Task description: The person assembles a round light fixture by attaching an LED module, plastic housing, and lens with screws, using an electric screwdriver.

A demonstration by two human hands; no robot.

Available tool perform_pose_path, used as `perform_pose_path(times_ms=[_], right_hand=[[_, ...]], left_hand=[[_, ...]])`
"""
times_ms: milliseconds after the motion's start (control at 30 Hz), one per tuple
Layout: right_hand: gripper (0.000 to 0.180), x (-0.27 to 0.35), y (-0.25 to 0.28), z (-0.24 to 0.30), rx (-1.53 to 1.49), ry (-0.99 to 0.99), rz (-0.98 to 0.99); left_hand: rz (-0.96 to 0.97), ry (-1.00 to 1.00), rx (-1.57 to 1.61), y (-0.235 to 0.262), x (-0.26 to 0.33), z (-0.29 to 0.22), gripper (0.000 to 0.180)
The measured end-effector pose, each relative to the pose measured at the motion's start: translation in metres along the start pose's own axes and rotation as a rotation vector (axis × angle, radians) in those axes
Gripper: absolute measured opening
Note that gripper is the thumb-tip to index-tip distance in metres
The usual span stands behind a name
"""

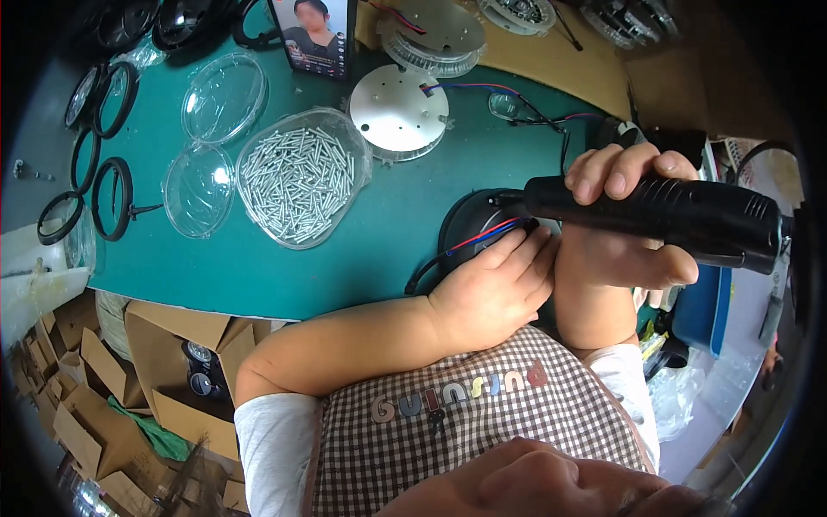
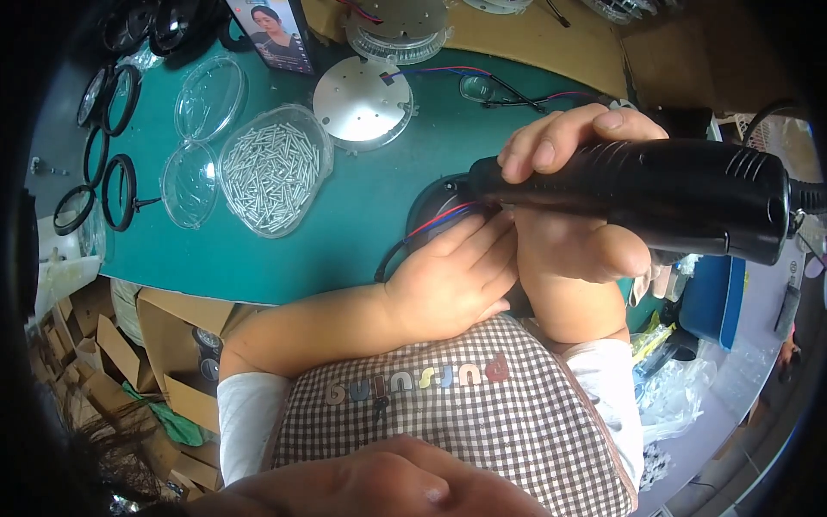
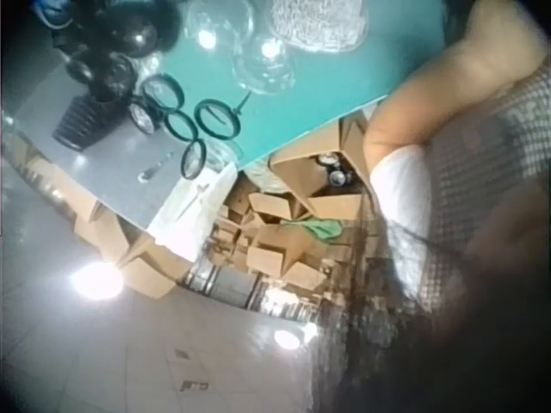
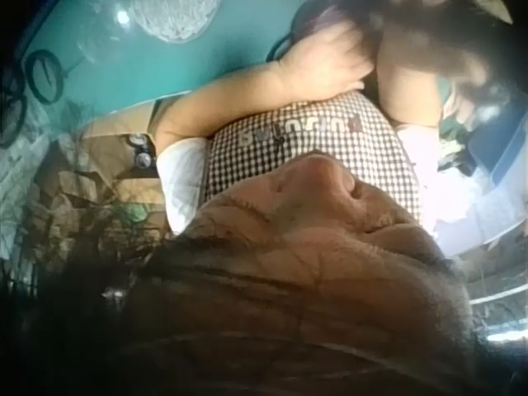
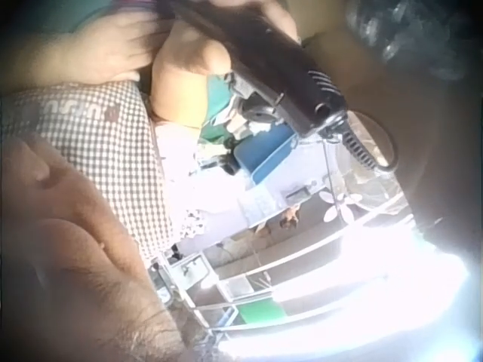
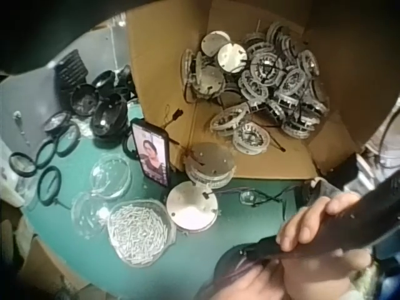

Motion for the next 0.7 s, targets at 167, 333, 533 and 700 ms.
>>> perform_pose_path(times_ms=[167, 333, 533, 700], right_hand=[[0.093, -0.002, -0.009, 0.0, -0.062, -0.049, -0.022], [0.092, 0.002, -0.017, -0.006, 0.042, -0.115, 0.097], [0.089, 0.006, -0.027, -0.014, 0.135, -0.185, 0.109], [0.082, 0.005, -0.041, -0.018, 0.172, -0.256, 0.27]], left_hand=[[0.001, -0.003, -0.01, 0.0, 0.001, 0.0, 0.064], [-0.046, 0.009, 0.031, 0.003, 0.0, 0.0, 0.065], [-0.057, 0.045, 0.062, 0.01, -0.001, 0.005, 0.063], [-0.079, 0.032, 0.008, -0.004, 0.001, 0.001, 0.066]])
Point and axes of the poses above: each hand's wrist, its own x-axis away from the middle knuckle, its own y-axis out of the back of the hand, z = x × y, the point moved 9 cm from there along -x, towards the middle knuckle, and after that the axes turned 9 degrees about -x, right-handed, at the moved point
